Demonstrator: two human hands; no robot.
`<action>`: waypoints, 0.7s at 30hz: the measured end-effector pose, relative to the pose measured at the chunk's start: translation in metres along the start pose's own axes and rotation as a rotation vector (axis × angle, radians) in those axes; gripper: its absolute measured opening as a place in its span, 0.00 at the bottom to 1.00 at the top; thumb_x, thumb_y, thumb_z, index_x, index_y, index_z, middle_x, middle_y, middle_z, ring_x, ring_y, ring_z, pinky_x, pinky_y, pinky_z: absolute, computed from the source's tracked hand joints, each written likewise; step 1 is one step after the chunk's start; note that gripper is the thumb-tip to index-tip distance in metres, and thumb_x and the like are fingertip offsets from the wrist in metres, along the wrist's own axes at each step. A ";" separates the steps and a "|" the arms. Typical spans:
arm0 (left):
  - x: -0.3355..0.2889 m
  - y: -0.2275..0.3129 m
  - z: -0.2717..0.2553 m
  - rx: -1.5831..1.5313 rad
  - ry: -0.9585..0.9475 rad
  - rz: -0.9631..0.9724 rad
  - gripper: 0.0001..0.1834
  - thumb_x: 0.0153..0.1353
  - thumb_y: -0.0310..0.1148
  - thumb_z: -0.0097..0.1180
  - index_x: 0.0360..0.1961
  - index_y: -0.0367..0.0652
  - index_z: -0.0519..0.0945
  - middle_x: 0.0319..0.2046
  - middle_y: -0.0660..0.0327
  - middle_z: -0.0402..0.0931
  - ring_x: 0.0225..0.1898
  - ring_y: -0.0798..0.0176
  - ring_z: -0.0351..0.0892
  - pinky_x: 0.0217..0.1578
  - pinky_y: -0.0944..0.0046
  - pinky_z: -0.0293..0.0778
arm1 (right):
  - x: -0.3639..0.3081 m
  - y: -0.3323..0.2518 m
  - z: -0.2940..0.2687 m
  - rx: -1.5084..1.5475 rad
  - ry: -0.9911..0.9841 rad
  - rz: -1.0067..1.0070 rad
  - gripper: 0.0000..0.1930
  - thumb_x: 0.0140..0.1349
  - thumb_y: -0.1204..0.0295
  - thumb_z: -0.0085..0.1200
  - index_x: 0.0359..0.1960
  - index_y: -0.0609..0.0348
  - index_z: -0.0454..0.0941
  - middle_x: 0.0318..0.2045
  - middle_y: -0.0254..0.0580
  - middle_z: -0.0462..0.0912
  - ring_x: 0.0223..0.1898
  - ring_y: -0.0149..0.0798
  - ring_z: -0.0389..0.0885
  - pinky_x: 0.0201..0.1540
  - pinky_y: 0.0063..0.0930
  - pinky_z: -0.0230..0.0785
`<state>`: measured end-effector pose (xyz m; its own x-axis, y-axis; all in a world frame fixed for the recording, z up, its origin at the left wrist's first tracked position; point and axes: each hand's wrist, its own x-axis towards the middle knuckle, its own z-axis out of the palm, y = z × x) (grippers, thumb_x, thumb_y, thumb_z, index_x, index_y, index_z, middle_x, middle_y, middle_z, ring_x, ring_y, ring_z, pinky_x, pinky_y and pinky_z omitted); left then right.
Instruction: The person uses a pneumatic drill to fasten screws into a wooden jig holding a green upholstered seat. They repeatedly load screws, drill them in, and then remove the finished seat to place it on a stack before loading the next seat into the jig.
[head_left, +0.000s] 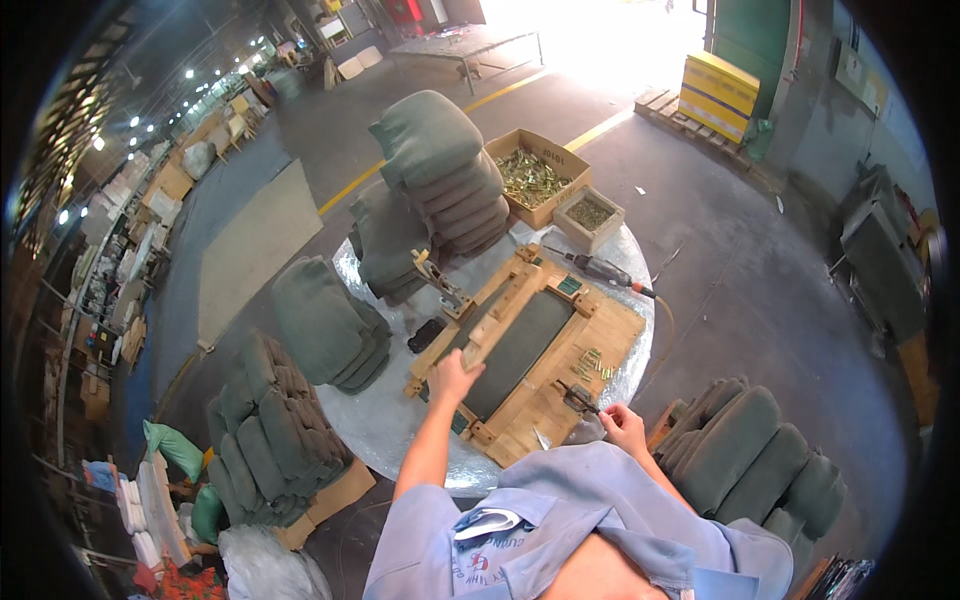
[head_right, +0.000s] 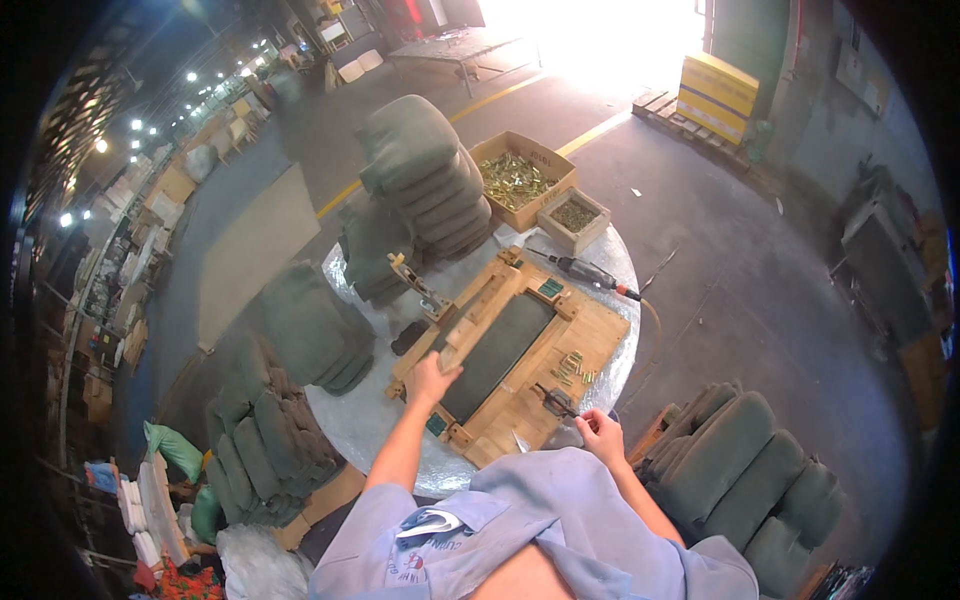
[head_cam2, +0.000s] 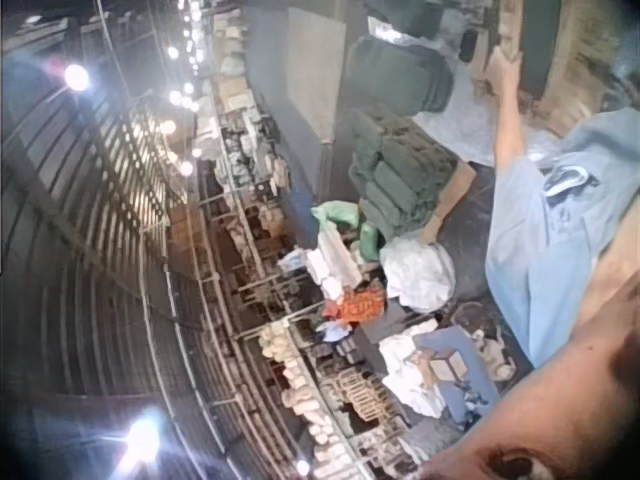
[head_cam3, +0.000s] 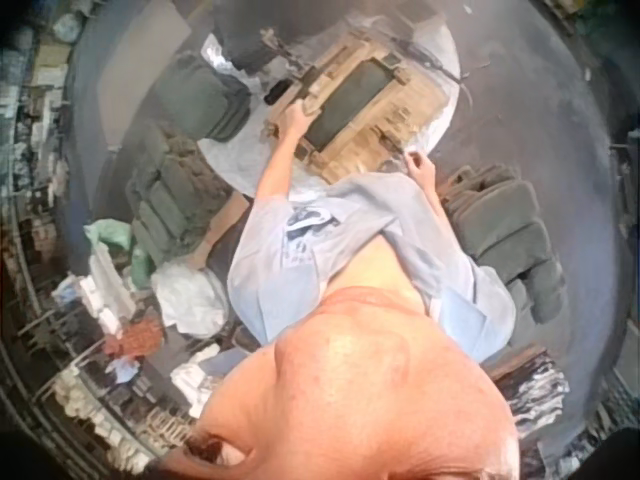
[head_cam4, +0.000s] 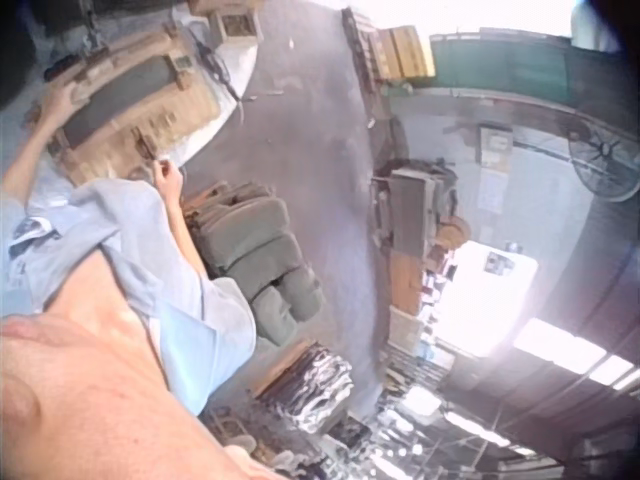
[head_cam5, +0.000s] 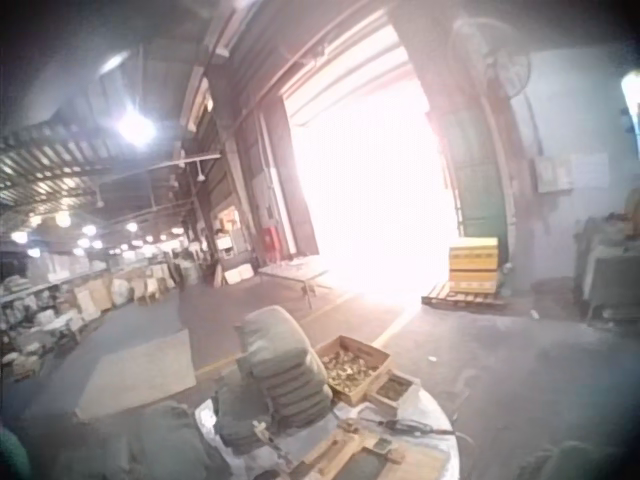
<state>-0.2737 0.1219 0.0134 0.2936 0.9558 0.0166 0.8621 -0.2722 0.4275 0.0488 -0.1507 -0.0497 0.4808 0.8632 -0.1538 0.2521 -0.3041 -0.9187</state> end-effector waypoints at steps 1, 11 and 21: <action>-0.022 0.007 -0.007 0.004 -0.003 -0.005 0.31 0.57 0.61 0.71 0.37 0.41 0.77 0.35 0.46 0.85 0.41 0.35 0.85 0.39 0.41 0.78 | -0.003 -0.016 -0.004 -0.067 -0.045 -0.032 0.10 0.68 0.65 0.64 0.39 0.59 0.85 0.25 0.40 0.85 0.26 0.31 0.82 0.33 0.30 0.76; -0.244 0.009 -0.033 -0.523 0.095 -0.580 0.25 0.50 0.47 0.83 0.36 0.38 0.85 0.27 0.56 0.86 0.28 0.60 0.85 0.32 0.58 0.78 | 0.085 -0.076 0.057 -0.463 -0.218 -0.597 0.13 0.63 0.63 0.64 0.47 0.50 0.87 0.50 0.40 0.86 0.55 0.50 0.82 0.58 0.42 0.76; -0.269 -0.039 0.060 -0.824 0.644 -1.044 0.26 0.64 0.50 0.72 0.34 0.31 0.82 0.24 0.55 0.81 0.18 0.63 0.79 0.21 0.61 0.75 | 0.160 -0.081 0.109 -0.762 -0.397 -0.965 0.08 0.60 0.59 0.60 0.37 0.44 0.84 0.39 0.31 0.83 0.47 0.40 0.83 0.50 0.39 0.73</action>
<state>-0.3616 -0.1314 -0.0625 -0.7181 0.6184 -0.3193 0.0260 0.4823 0.8756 0.0139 0.0558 -0.0396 -0.4107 0.8814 0.2336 0.8316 0.4671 -0.3005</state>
